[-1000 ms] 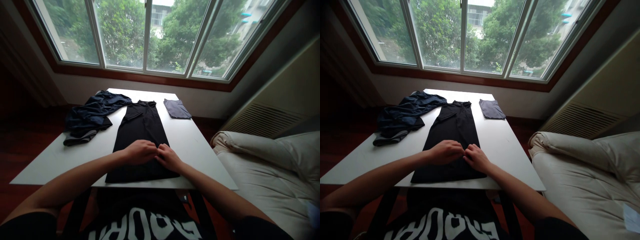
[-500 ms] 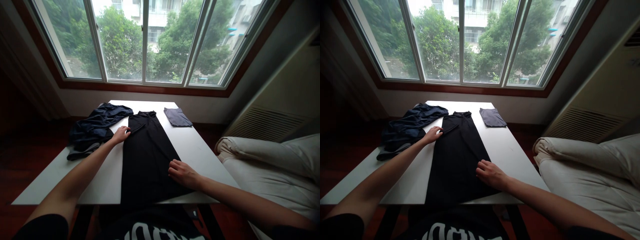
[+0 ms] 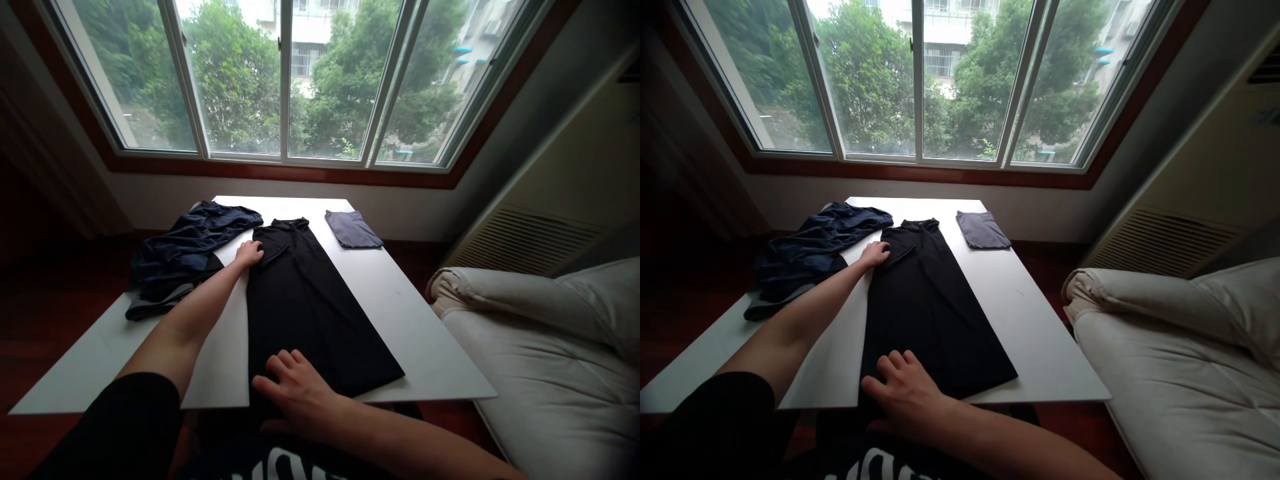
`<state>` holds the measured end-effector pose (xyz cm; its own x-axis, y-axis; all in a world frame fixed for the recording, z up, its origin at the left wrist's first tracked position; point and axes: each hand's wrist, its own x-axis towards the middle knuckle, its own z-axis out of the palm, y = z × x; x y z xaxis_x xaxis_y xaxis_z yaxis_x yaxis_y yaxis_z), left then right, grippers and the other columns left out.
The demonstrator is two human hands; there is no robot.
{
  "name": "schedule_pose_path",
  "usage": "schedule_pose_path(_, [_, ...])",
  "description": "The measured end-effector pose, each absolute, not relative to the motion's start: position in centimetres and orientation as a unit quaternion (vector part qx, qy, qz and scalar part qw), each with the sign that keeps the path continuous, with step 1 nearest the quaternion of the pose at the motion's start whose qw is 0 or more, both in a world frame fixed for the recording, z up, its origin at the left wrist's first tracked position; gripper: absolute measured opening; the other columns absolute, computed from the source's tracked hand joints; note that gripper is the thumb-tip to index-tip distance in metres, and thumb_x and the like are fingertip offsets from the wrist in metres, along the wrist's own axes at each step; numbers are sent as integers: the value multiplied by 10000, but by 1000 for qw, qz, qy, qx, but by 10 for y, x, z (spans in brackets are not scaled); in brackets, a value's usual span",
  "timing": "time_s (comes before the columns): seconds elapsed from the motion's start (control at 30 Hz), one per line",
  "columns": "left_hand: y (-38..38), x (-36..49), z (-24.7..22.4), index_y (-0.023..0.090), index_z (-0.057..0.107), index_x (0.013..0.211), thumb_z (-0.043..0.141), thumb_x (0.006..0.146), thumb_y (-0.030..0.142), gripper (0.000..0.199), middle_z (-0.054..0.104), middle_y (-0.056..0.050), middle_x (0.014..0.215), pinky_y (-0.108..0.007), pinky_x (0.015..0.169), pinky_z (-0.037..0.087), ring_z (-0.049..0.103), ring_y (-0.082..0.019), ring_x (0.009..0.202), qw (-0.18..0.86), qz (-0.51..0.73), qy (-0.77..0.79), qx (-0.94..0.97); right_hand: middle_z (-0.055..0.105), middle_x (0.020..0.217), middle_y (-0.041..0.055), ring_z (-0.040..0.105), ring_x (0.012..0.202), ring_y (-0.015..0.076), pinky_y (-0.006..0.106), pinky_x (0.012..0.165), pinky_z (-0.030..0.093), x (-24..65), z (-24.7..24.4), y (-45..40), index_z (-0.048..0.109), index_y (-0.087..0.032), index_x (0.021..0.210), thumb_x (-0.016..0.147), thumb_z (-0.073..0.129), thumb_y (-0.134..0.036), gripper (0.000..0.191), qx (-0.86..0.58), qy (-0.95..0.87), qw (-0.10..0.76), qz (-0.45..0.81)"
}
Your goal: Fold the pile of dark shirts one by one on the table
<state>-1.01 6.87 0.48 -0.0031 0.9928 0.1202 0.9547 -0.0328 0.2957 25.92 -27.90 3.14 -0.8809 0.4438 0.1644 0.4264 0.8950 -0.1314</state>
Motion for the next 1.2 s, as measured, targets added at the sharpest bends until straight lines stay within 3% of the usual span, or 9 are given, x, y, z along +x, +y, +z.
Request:
schedule_pose_path(0.13, [83, -13, 6, 182, 633, 1406, 612, 912, 396, 539, 595, -155, 1462, -373, 1083, 425, 531, -321, 1318, 55, 130, 702, 698, 597, 1135, 117, 509, 977, 283, 408, 818, 451, 245, 22, -280, 593, -202, 1236, 786, 827, -632, 665, -240, -965, 106, -5])
schedule_pose_path(0.27, [99, -19, 4, 177, 623, 1416, 608, 920, 416, 551, 612, -155, 1451, -372, 1084, 431, 547, -323, 1319, 51, 121, 706, 696, 610, 932, 58, 500, 840, 212, 333, 743, 407, 244, 9, -288, 604, -205, 927, 892, 697, -357, 182, -230, -956, 179, 26])
schedule_pose_path(0.43, [117, -26, 0, 222, 617, 1439, 607, 922, 422, 554, 613, -137, 1462, -392, 1101, 432, 537, -340, 1356, 51, 120, 709, 693, 574, 811, 3, 497, 710, 137, 257, 666, 384, 255, 16, -296, 553, -195, 900, 790, 560, -121, 133, -388, -812, 338, 277])
schedule_pose_path(0.57, [132, -27, 4, 242, 597, 1471, 636, 896, 408, 599, 621, -143, 1448, -425, 1084, 452, 552, -366, 1338, 54, 117, 716, 686, 502, 738, -46, 433, 622, 108, 215, 582, 357, 270, 33, -295, 530, -208, 995, 909, 499, -184, 95, -472, -632, 421, 449])
schedule_pose_path(0.7, [148, -25, 8, 250, 599, 1476, 657, 873, 388, 622, 613, -170, 1431, -470, 1075, 459, 552, -400, 1322, 55, 113, 725, 677, 571, 825, -16, 513, 699, 125, 222, 652, 417, 283, 44, -295, 617, -213, 1188, 869, 447, -123, 373, -430, -662, 432, 436])
schedule_pose_path(0.87, [167, -21, 11, 274, 659, 1398, 688, 841, 397, 571, 570, -193, 1444, -548, 1073, 445, 502, -448, 1348, 56, 111, 737, 664, 630, 840, 9, 569, 714, 114, 218, 668, 417, 286, 53, -298, 736, -183, 958, 757, 477, -71, 346, -349, -754, 377, 409])
schedule_pose_path(1.0, [177, -21, 13, 243, 702, 1293, 713, 830, 409, 492, 581, -203, 1415, -560, 1054, 454, 514, -452, 1330, 64, 125, 749, 648, 618, 791, 2, 556, 701, 121, 234, 655, 389, 280, 54, -299, 716, -184, 890, 852, 631, -253, 116, -324, -809, 332, 361])
schedule_pose_path(1.1, [182, -22, 16, 215, 685, 1267, 724, 833, 369, 462, 614, -204, 1374, -522, 1028, 476, 565, -425, 1283, 75, 143, 756, 634, 601, 751, 2, 542, 688, 125, 247, 637, 358, 274, 52, -298, 688, -185, 810, 920, 652, -416, 259, -334, -823, 318, 332])
schedule_pose_path(1.2, [186, -23, 20, 202, 675, 1209, 713, 841, 306, 385, 676, -197, 1279, -471, 976, 502, 633, -389, 1197, 94, 158, 757, 627, 623, 762, 7, 562, 700, 120, 238, 650, 371, 269, 54, -299, 688, -181, 809, 957, 625, -387, 261, -358, -803, 322, 352])
